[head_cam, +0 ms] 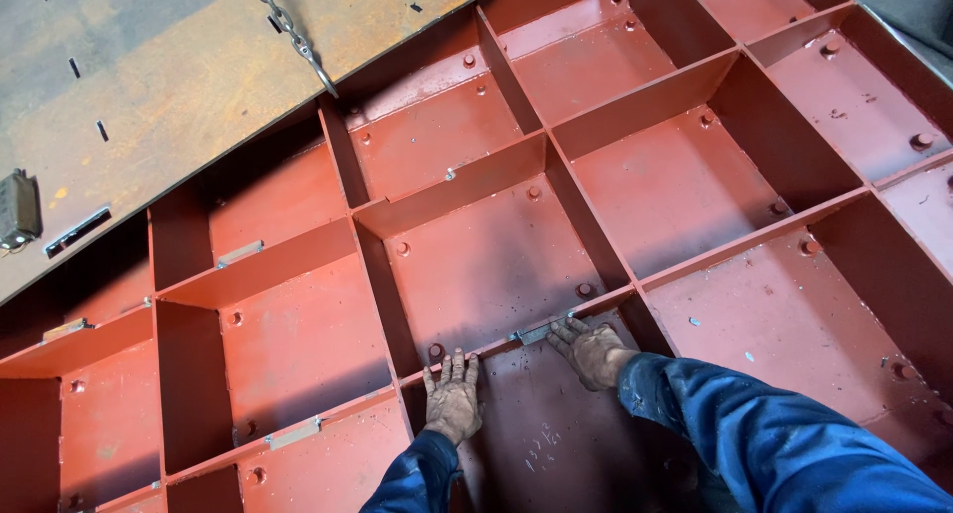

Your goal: The person inspects the joints of a large red steel formwork structure, running fingers along the seams between panels and pointing at gaps and bolt holes. They touch and press small metal tabs along the rib intersections and lean in to view the seams from different angles.

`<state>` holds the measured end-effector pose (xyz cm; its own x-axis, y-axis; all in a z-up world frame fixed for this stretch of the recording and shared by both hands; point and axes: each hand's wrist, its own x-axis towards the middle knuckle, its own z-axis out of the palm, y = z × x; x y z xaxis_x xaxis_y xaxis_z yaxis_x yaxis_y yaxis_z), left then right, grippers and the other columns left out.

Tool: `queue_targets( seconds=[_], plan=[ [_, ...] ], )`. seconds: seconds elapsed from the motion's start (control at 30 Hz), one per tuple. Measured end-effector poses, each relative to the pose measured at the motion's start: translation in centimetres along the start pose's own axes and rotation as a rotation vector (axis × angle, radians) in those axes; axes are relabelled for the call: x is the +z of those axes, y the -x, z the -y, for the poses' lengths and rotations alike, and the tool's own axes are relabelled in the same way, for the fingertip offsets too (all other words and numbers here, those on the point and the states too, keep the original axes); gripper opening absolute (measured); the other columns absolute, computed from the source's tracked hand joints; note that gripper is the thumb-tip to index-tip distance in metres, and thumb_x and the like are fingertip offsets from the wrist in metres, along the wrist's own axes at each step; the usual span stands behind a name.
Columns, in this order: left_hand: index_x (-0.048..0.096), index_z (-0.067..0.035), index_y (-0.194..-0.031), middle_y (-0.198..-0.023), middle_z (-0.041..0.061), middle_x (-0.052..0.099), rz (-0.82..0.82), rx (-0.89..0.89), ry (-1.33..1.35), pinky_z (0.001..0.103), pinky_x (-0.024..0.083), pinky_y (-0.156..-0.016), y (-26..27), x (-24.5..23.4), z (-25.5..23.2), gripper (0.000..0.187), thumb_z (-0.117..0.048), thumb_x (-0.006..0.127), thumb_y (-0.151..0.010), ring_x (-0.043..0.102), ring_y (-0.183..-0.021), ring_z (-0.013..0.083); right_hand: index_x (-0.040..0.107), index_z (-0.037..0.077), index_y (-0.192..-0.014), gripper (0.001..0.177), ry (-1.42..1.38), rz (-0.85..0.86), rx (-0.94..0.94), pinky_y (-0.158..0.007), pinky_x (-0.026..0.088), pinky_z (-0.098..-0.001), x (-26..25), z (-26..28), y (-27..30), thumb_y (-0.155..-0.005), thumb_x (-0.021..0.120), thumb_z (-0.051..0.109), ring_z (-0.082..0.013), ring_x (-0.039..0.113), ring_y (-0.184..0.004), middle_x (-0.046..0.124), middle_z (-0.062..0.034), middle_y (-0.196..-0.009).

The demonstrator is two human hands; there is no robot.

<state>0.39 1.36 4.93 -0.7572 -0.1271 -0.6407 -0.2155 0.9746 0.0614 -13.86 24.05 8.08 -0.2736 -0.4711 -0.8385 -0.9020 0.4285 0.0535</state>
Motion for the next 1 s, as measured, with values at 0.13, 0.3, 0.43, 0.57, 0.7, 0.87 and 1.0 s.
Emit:
queue_targets(
  seconds=[0.13,0.3,0.43,0.57,0.7,0.87,1.0],
  plan=[
    [0.009,-0.017,-0.164,-0.173,0.008,0.004,0.022,-0.011,0.011,0.060,0.000,-0.127,0.3,-0.7,-0.5,0.094,-0.033,0.067,-0.092,0.006,-0.160,0.0308,-0.007,0.011,-0.166,0.079,-0.051,-0.001,0.026,-0.126,0.022,-0.0566,-0.1,0.2,-0.1,-0.106,0.042,0.026,-0.0342,-0.005,-0.160,-0.009,-0.0119,-0.175],
    [0.003,-0.024,-0.164,-0.173,0.006,0.009,-0.016,0.039,0.105,0.058,0.004,-0.127,0.7,-2.5,-2.2,0.096,-0.032,0.066,-0.093,0.013,-0.159,0.0294,-0.002,0.013,-0.167,0.077,-0.117,-0.073,0.054,-0.124,0.026,-0.0571,2.5,0.5,-3.1,-0.104,0.041,0.026,-0.0350,0.001,-0.160,-0.005,-0.0095,-0.175],
    [0.001,-0.023,-0.165,-0.171,0.008,0.015,-0.034,0.105,0.124,0.056,0.008,-0.127,-0.3,-2.1,-3.2,0.098,-0.031,0.067,-0.093,0.017,-0.158,0.0302,0.003,0.010,-0.166,0.078,-0.058,-0.146,0.027,-0.125,0.023,-0.0551,3.7,0.3,-5.0,-0.103,0.045,0.030,-0.0371,0.005,-0.159,0.001,-0.0116,-0.174],
    [0.001,-0.021,-0.165,-0.170,0.012,0.017,-0.012,0.170,0.107,0.054,0.012,-0.127,0.2,-3.1,-3.7,0.099,-0.031,0.068,-0.092,0.018,-0.157,0.0322,0.002,0.013,-0.167,0.085,-0.111,-0.097,0.040,-0.121,0.030,-0.0581,1.1,0.3,-1.7,-0.101,0.053,0.029,-0.0341,0.003,-0.160,-0.002,-0.0072,-0.175],
    [0.002,-0.018,-0.163,-0.170,0.013,0.017,-0.009,0.189,0.047,0.052,0.014,-0.127,0.2,-2.6,-3.3,0.100,-0.031,0.069,-0.091,0.019,-0.157,0.0306,0.001,0.014,-0.167,0.086,-0.140,-0.111,0.050,-0.121,0.031,-0.0576,1.1,0.6,-1.4,-0.101,0.054,0.029,-0.0339,0.002,-0.160,-0.004,-0.0059,-0.175],
    [0.002,-0.014,-0.163,-0.169,0.015,0.018,-0.012,0.170,0.029,0.046,0.014,-0.127,-0.6,-1.1,-2.7,0.100,-0.032,0.069,-0.091,0.021,-0.155,0.0317,-0.005,0.012,-0.166,0.086,-0.106,-0.034,0.036,-0.121,0.032,-0.0582,0.2,0.4,-0.8,-0.103,0.051,0.027,-0.0348,-0.002,-0.161,-0.009,-0.0080,-0.175],
    [0.006,-0.010,-0.162,-0.168,0.016,0.018,-0.060,0.171,0.053,0.043,0.015,-0.127,-1.6,0.6,-2.0,0.097,-0.031,0.069,-0.092,0.021,-0.155,0.0311,-0.007,0.010,-0.166,0.086,-0.050,-0.004,0.005,-0.123,0.028,-0.0569,0.4,0.2,-1.3,-0.104,0.050,0.029,-0.0367,-0.004,-0.160,-0.010,-0.0114,-0.174]
  ],
)
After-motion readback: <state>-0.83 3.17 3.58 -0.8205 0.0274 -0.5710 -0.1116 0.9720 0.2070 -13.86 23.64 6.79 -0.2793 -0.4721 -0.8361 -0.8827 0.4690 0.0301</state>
